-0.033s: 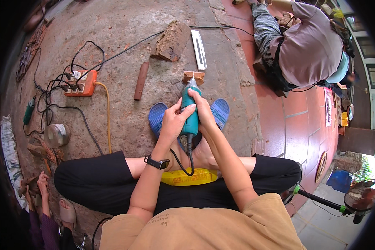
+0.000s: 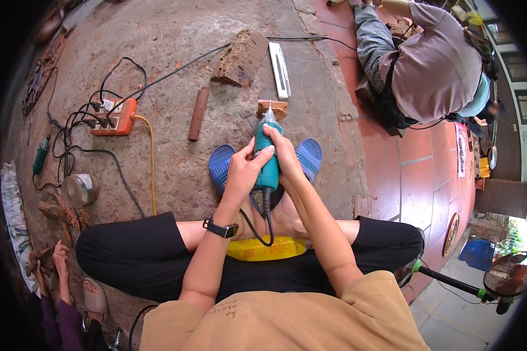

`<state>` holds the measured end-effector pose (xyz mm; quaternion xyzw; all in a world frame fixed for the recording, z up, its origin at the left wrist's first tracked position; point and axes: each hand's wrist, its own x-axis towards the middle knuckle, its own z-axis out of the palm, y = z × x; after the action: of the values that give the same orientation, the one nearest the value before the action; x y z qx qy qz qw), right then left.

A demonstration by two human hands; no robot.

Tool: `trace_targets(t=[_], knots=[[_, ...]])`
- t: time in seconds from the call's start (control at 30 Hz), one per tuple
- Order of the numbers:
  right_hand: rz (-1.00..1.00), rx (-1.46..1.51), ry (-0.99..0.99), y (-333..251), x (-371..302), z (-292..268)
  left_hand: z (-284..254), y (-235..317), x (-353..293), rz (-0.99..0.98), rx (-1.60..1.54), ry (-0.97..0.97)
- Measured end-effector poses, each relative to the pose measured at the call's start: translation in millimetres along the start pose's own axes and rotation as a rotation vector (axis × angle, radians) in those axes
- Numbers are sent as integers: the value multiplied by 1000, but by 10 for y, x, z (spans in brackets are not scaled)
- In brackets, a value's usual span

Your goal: The person carves a wooden object using a chisel and then a rotary tool while sitting on the floor. They hold the wood between their feet and use both hands to manipulate the tools, shaping the object's surface.

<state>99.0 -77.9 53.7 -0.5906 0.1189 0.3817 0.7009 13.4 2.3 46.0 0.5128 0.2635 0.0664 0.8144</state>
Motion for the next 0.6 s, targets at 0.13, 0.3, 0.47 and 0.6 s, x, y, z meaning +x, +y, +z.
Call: trace_targets(t=[0.13, 0.3, 0.47, 0.6], knots=[[20, -88, -77, -15, 71, 14, -6, -19, -40, -9, -22, 32], [-6, -47, -47, 0, 20, -12, 30, 44, -80, -21, 12, 16], [-24, 74, 21, 42, -38, -27, -15, 86, -14, -45, 89, -91], [-27, 79, 41, 97, 37, -71, -27, 101, 16, -41, 93, -88]])
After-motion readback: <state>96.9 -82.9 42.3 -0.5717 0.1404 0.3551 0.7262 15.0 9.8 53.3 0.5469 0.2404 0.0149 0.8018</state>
